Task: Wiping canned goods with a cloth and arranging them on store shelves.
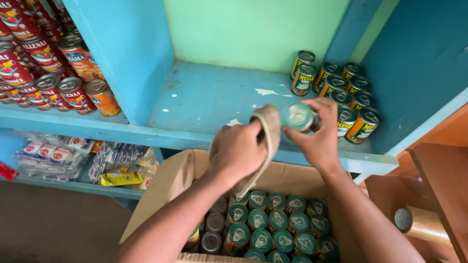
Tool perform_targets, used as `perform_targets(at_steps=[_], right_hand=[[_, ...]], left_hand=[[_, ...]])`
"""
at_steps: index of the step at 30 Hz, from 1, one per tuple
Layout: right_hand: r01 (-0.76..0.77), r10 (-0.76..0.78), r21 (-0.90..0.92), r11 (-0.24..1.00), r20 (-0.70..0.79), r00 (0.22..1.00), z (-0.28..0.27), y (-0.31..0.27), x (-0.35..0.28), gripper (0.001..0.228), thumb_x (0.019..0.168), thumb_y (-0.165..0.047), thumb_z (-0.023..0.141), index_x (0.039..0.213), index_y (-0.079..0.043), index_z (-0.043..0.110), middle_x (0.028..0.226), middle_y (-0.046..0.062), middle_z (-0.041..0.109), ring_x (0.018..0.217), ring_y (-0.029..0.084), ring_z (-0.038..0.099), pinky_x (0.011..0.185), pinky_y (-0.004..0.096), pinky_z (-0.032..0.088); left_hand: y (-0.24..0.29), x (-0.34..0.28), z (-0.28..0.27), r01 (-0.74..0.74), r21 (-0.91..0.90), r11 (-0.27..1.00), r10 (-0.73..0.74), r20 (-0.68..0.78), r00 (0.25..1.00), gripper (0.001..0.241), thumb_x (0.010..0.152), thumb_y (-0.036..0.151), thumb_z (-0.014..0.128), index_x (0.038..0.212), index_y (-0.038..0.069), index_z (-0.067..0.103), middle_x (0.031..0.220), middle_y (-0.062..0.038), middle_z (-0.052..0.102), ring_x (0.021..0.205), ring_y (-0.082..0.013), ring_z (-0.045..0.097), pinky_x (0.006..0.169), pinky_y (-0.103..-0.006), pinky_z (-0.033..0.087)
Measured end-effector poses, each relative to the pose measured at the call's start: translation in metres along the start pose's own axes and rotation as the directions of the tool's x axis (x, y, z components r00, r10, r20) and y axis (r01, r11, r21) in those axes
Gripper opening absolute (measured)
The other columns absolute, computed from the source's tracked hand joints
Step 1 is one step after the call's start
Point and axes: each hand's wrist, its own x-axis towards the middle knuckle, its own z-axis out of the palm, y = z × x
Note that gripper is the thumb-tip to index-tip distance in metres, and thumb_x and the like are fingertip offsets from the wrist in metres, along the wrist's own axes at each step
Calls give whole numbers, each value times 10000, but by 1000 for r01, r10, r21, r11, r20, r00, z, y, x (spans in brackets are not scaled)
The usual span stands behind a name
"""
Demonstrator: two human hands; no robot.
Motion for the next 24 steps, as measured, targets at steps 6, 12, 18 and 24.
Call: perform_targets(at_steps=[6,12,18,24], right_hand=[[-258,270,676,690,90,959,-4,-5,3,495,945,-269,660,1363,-120,442,1191,70,622,994,230,727,751,389,665],[-372,263,850,372,288,921,-18,45,11,548,909,-496,668,1233,-70,550,1161,133,658,818,341,741,485,323,555],[-286,199,732,618,207,958,-16,69,7,532,827,-157,753,1283,-48,501,1054,183,696,937,366,755,634,408,634],[-176,112,473,863,159,981,-2,29,0,859,607,35,928,1356,-43,515,1193,68,602,1139,180,598,998,324,554]], left_hand=[[-27,22,11,18,-349,937,-35,-42,998,346,930,381,573,1098,107,703,1050,-257,737,1059,-533,662,878,-656,526],[-17,3,-16,-55,-405,913,36,-56,998,289,956,354,583,1050,111,709,1030,-201,755,1063,-496,669,872,-620,544],[-1,-16,-31,-363,-473,803,263,-265,928,209,992,132,553,1081,-51,601,1071,-362,694,1082,-616,603,881,-697,510],[0,-16,-32,-552,-156,819,476,-351,806,178,949,117,639,1107,41,607,1189,-234,654,873,-583,656,720,-704,548]])
